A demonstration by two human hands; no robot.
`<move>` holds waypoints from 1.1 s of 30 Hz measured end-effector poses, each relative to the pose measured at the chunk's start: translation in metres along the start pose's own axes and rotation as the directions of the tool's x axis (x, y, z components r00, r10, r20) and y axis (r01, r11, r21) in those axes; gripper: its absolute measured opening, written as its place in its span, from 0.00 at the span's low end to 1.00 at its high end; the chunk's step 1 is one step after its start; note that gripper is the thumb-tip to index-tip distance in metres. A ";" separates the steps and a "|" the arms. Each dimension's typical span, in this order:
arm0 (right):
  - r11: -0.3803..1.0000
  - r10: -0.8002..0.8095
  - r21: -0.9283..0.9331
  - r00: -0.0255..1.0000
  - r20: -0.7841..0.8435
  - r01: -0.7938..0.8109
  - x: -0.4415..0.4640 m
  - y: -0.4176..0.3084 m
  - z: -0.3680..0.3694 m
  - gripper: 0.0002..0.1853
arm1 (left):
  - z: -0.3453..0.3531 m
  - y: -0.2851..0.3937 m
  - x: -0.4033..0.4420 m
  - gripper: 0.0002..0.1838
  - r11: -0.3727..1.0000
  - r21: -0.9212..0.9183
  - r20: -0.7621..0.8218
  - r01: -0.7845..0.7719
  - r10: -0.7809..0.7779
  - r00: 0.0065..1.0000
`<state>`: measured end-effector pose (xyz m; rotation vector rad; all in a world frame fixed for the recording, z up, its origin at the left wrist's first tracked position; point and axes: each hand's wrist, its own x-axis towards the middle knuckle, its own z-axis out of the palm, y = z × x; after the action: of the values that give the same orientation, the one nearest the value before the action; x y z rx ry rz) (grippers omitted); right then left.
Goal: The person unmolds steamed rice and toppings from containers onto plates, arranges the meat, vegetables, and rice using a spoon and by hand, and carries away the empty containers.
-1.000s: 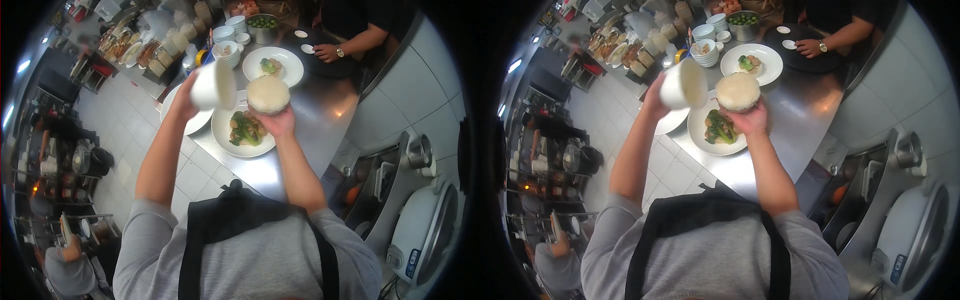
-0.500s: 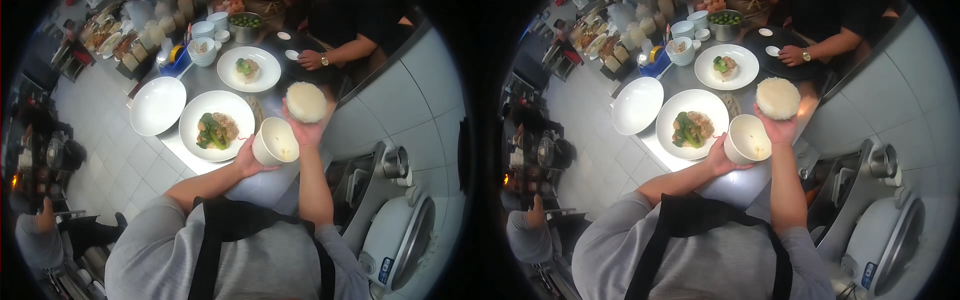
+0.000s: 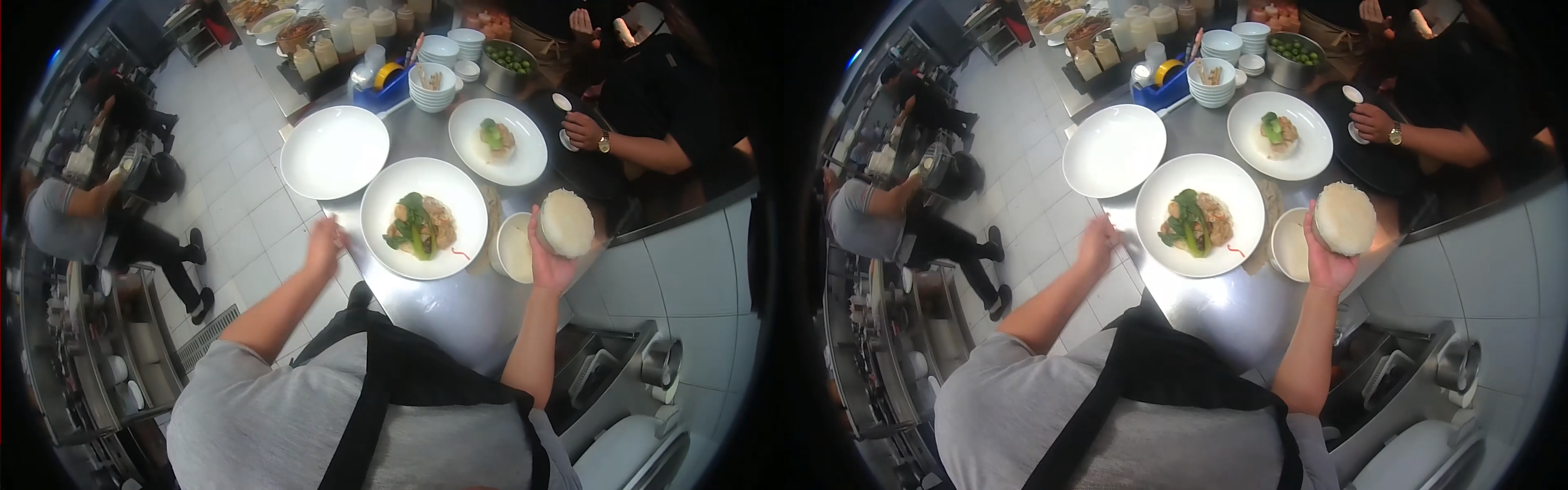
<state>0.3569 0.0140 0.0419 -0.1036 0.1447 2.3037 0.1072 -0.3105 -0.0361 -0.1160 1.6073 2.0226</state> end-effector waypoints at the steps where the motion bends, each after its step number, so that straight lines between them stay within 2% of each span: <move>1: 0.999 0.006 -0.042 1.000 0.023 -0.005 0.002 0.004 -0.002 0.31 | -0.022 0.006 0.043 0.16 0.990 0.112 -0.211 -0.092 0.114 0.971; 3: 0.997 0.057 -0.064 0.996 0.073 -0.053 0.004 0.015 -0.006 0.31 | -0.049 0.037 0.107 0.21 0.978 0.202 -0.301 0.060 0.004 0.953; 6: 0.992 0.072 -0.115 0.992 0.108 -0.059 0.006 0.036 -0.009 0.32 | -0.061 0.044 0.168 0.34 0.978 0.192 -0.162 -0.087 0.119 0.980; 9: 0.985 0.087 -0.151 0.996 0.038 -0.080 0.011 0.070 -0.015 0.32 | -0.080 0.039 0.200 0.31 0.993 0.041 -0.182 -0.108 0.114 0.977; 12: 0.984 0.091 -0.153 0.995 -0.036 -0.096 0.021 0.118 -0.012 0.32 | -0.064 0.087 0.160 0.30 0.938 -0.331 -0.047 0.103 -0.125 0.991; 15: 0.983 0.117 -0.127 0.987 -0.112 -0.131 0.031 0.168 -0.007 0.31 | -0.074 0.086 0.177 0.30 0.931 -0.327 0.131 0.160 -0.123 0.984; 18: 0.977 0.186 -0.083 0.975 -0.121 -0.196 0.048 0.203 -0.020 0.32 | -0.031 0.127 0.129 0.30 0.991 -0.126 0.021 -0.052 0.055 0.998; 22: 0.965 0.241 -0.069 0.959 -0.151 -0.253 0.059 0.252 -0.016 0.33 | 0.001 0.168 0.113 0.28 0.956 -0.017 0.092 -0.293 0.293 0.952; 23: 0.960 0.264 -0.058 0.954 -0.145 -0.274 0.064 0.263 -0.018 0.33 | 0.006 0.171 0.118 0.25 0.908 0.004 0.135 -0.418 0.414 0.900; 24: 0.958 0.262 -0.081 0.953 -0.150 -0.276 0.069 0.274 -0.018 0.33 | 0.015 0.176 0.118 0.24 0.829 0.115 0.178 -0.547 0.525 0.832; 26: 0.950 0.265 -0.124 0.950 -0.162 -0.286 0.079 0.297 -0.017 0.32 | 0.036 0.194 0.105 0.23 0.579 0.311 0.295 -0.753 0.695 0.656; 27: 0.946 0.257 -0.151 0.949 -0.183 -0.286 0.082 0.308 -0.009 0.33 | 0.048 0.202 0.096 0.23 0.545 0.328 0.309 -0.771 0.710 0.633; 32: 0.943 0.237 -0.220 0.968 -0.083 -0.250 0.104 0.341 0.011 0.34 | 0.083 0.204 0.083 0.29 0.358 0.338 0.424 -0.870 0.768 0.480; 33: 0.939 0.209 -0.257 0.974 -0.094 -0.226 0.104 0.344 0.017 0.34 | 0.088 0.202 0.083 0.34 0.315 0.332 0.460 -0.889 0.769 0.444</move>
<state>0.0310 -0.1371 0.0706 -0.3149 -0.1296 2.5320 -0.0337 -0.2267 0.1325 1.4392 2.2712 1.9534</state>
